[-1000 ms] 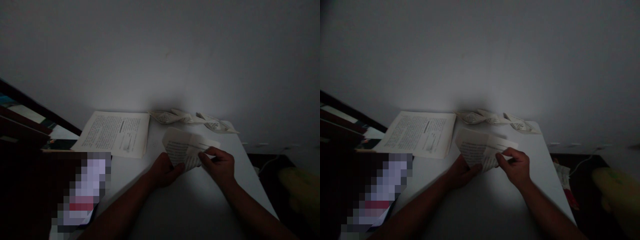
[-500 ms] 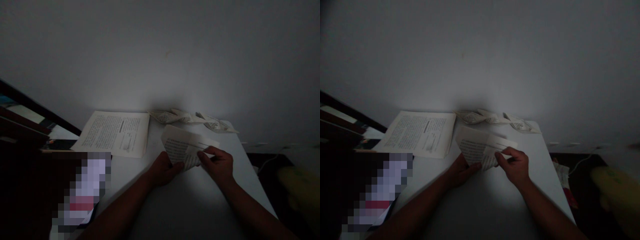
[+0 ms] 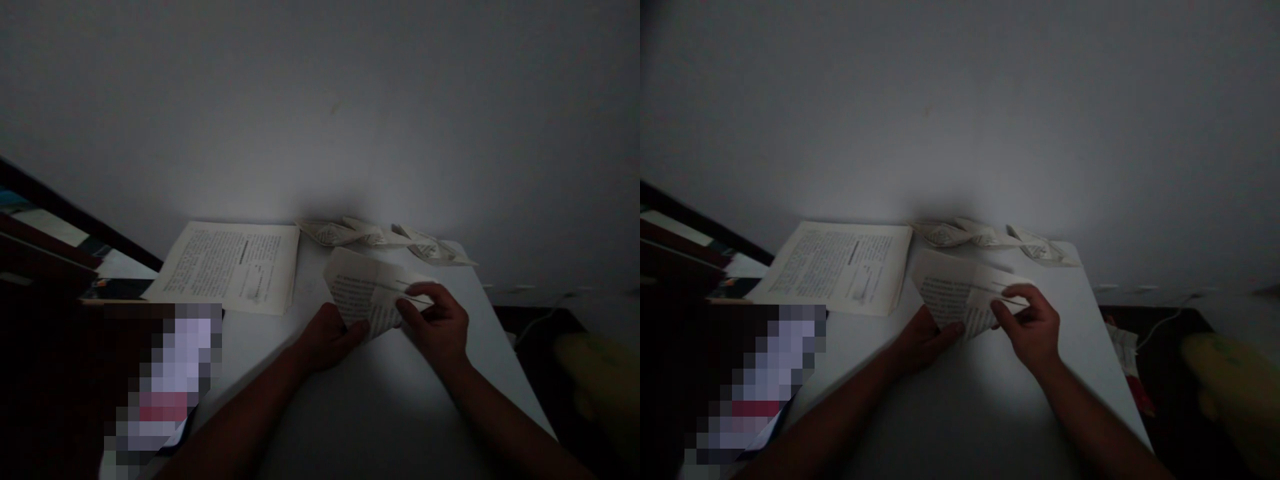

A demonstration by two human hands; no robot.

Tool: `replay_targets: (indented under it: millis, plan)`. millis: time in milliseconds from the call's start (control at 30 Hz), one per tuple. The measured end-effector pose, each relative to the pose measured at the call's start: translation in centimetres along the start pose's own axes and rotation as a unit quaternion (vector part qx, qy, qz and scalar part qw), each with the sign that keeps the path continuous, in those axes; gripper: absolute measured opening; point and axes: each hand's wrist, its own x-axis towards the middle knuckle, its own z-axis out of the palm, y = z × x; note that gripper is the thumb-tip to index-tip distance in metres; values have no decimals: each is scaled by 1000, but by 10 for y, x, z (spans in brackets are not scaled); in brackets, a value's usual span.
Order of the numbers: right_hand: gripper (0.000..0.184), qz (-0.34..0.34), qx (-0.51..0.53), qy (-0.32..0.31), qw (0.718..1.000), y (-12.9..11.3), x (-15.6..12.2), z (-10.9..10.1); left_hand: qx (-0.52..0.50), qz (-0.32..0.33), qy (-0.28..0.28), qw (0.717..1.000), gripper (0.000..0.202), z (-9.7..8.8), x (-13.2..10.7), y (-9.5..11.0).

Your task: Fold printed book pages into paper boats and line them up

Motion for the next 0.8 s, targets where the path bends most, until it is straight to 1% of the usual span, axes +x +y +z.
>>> replay_targets:
  millis: [67, 100, 133, 167, 200, 267, 333, 367, 433, 500, 633, 700, 800]
  plan:
    - [46, 32, 76, 8, 997, 1, 1, 1, 9, -6, 27, 1000, 27, 3, 0, 2]
    - [55, 50, 123, 6, 991, 1, 1, 2, 18, -10, 44, 999, 26, 5, 1, 2]
    - [60, 68, 169, -1, 983, 2, 2, 3, 28, -15, 60, 998, 26, 8, 1, 2]
    - [60, 86, 210, -10, 974, 3, 3, 4, 44, -17, 79, 996, 26, 11, 2, 1]
    - [56, 104, 242, -20, 964, 3, 3, 6, 63, -15, 101, 993, 27, 13, 2, -1]
    - [39, 140, 274, -58, 950, 5, 1, 10, 86, -5, 142, 986, 31, 17, 3, -4]
    - [21, 171, 257, -115, 944, 6, -2, 16, 102, 2, 164, 981, 33, 19, 4, -5]
    - [18, 184, 233, -139, 945, 6, -4, 18, 110, 5, 168, 980, 33, 19, 5, -6]
    - [21, 192, 193, -167, 948, 5, -7, 22, 130, 13, 168, 977, 35, 19, 5, -5]
    - [25, 193, 177, -171, 950, 3, -9, 25, 147, 22, 164, 975, 37, 19, 5, -4]
    - [26, 201, 177, -171, 948, 3, -8, 25, 172, 34, 169, 970, 36, 19, 6, -4]
    - [27, 204, 175, -173, 947, 4, -7, 25, 186, 31, 179, 966, 34, 20, 7, -3]
    - [28, 213, 178, -178, 944, 4, -8, 26, 206, 6, 192, 959, 34, 21, 7, -3]
